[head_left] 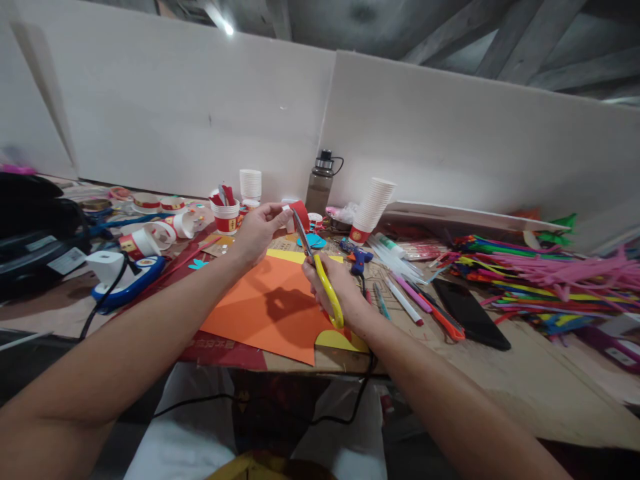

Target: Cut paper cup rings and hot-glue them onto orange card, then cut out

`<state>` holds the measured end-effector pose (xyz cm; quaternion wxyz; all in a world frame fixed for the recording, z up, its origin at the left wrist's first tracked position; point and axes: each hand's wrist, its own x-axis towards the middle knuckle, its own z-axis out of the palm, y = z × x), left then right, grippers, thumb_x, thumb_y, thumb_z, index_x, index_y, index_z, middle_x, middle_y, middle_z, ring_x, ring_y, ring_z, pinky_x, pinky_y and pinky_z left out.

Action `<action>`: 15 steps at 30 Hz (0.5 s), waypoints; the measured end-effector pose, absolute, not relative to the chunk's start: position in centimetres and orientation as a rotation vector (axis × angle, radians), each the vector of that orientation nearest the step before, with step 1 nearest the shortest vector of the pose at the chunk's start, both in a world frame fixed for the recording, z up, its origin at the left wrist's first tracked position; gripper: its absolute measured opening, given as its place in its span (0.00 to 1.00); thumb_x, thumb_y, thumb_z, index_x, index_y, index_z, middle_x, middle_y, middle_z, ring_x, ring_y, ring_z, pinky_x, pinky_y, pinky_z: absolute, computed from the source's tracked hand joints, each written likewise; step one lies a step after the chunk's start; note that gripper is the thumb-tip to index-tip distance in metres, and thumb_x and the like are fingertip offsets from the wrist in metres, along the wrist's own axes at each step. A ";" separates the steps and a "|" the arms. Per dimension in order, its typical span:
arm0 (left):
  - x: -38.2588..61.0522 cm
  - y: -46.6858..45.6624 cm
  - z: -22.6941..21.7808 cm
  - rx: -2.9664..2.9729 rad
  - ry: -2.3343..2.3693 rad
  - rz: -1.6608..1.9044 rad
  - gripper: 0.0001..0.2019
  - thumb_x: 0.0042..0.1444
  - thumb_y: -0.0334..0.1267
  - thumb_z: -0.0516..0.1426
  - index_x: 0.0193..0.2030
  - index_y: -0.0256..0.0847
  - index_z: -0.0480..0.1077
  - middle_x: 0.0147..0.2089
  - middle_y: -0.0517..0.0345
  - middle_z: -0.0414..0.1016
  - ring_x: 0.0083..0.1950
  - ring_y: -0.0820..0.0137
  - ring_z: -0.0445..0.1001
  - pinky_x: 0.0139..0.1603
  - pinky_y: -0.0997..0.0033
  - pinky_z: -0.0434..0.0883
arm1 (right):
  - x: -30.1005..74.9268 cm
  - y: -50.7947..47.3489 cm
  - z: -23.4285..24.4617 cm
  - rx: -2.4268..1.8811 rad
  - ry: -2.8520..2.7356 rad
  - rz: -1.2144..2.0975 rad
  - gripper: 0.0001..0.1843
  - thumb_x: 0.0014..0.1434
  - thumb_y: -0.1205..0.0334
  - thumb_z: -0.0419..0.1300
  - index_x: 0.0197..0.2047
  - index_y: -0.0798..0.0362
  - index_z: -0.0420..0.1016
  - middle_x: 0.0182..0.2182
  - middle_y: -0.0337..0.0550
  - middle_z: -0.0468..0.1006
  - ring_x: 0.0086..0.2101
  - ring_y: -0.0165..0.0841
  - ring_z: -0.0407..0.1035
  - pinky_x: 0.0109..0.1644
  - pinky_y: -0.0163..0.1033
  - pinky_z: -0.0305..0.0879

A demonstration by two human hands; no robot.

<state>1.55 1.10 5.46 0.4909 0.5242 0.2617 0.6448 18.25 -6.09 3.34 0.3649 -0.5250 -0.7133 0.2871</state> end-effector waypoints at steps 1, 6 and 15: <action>1.6 1.1 5.4 1.290 0.632 1.587 0.19 0.45 0.46 0.69 0.40 0.37 0.74 0.39 0.54 0.79 0.41 0.68 0.77 0.48 0.61 0.75 | 18.3 -6.0 3.3 -1.344 -1.842 0.740 0.10 0.59 0.52 0.53 0.37 0.50 0.66 0.19 0.33 0.67 0.18 0.26 0.60 0.21 0.30 0.55; 1.7 1.3 5.1 1.417 0.638 1.642 0.17 0.47 0.44 0.68 0.41 0.38 0.75 0.39 0.55 0.79 0.41 0.68 0.77 0.50 0.62 0.72 | 18.3 -6.1 3.5 -1.355 -1.845 0.753 0.10 0.60 0.52 0.52 0.36 0.50 0.65 0.20 0.34 0.69 0.19 0.26 0.61 0.22 0.30 0.56; 1.4 1.5 5.0 1.457 0.669 1.657 0.18 0.45 0.42 0.68 0.43 0.38 0.75 0.39 0.54 0.79 0.43 0.68 0.76 0.51 0.64 0.70 | 18.0 -6.9 4.1 -1.372 -1.799 0.789 0.11 0.61 0.52 0.52 0.38 0.50 0.65 0.18 0.32 0.65 0.16 0.25 0.59 0.20 0.29 0.55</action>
